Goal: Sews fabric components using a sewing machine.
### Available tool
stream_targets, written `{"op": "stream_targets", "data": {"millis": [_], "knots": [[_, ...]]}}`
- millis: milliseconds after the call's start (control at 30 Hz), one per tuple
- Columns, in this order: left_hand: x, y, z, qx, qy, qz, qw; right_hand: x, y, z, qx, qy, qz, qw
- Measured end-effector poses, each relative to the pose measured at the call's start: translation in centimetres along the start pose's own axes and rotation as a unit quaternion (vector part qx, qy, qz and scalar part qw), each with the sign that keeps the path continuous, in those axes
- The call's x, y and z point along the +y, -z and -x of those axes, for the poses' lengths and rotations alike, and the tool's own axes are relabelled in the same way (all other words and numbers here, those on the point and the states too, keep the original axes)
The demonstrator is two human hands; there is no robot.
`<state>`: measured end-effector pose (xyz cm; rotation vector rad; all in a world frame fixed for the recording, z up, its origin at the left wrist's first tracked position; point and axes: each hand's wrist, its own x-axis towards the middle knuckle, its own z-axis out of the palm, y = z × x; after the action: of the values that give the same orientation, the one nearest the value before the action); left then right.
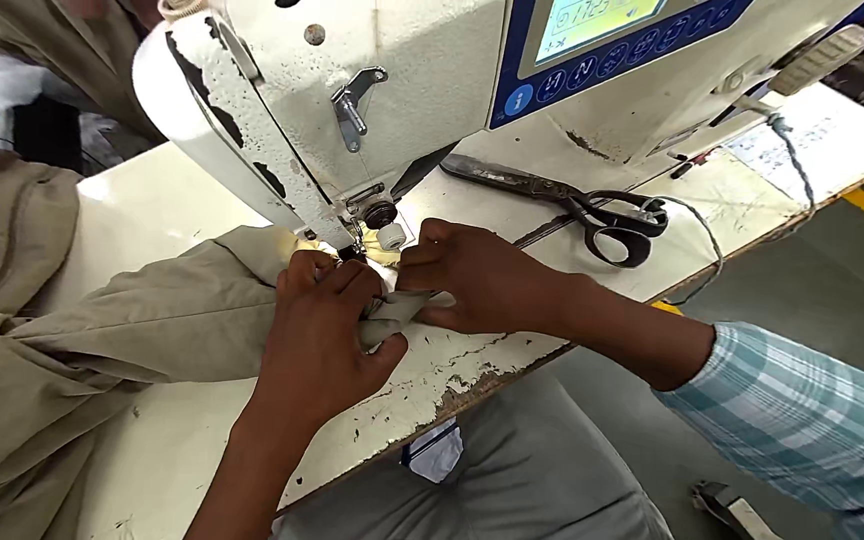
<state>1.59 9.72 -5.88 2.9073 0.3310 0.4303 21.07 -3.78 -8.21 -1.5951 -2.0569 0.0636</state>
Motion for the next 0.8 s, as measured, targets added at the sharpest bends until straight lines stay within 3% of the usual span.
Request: {"op": "stream_targets", "data": {"millis": [100, 433, 600, 800], "knots": [[0.3, 0.1, 0.3, 0.002, 0.008, -0.013, 1.0, 0.1, -0.9, 0.0, 0.044, 0.008, -0.008, 0.999], [1.9, -0.7, 1.0, -0.014, 0.043, -0.04, 0.998, -0.2, -3.1, 1.3, 0.063, -0.023, -0.059, 0.996], [2.4, -0.8, 0.9, -0.034, 0.05, -0.048, 0.997, -2.0, -3.4, 1.5, 0.048, -0.122, -0.129, 0.983], [2.6, -0.3, 0.9, -0.058, 0.052, -0.055, 0.995, -2.8, -3.5, 1.6, 0.067, -0.152, -0.168, 0.972]]}}
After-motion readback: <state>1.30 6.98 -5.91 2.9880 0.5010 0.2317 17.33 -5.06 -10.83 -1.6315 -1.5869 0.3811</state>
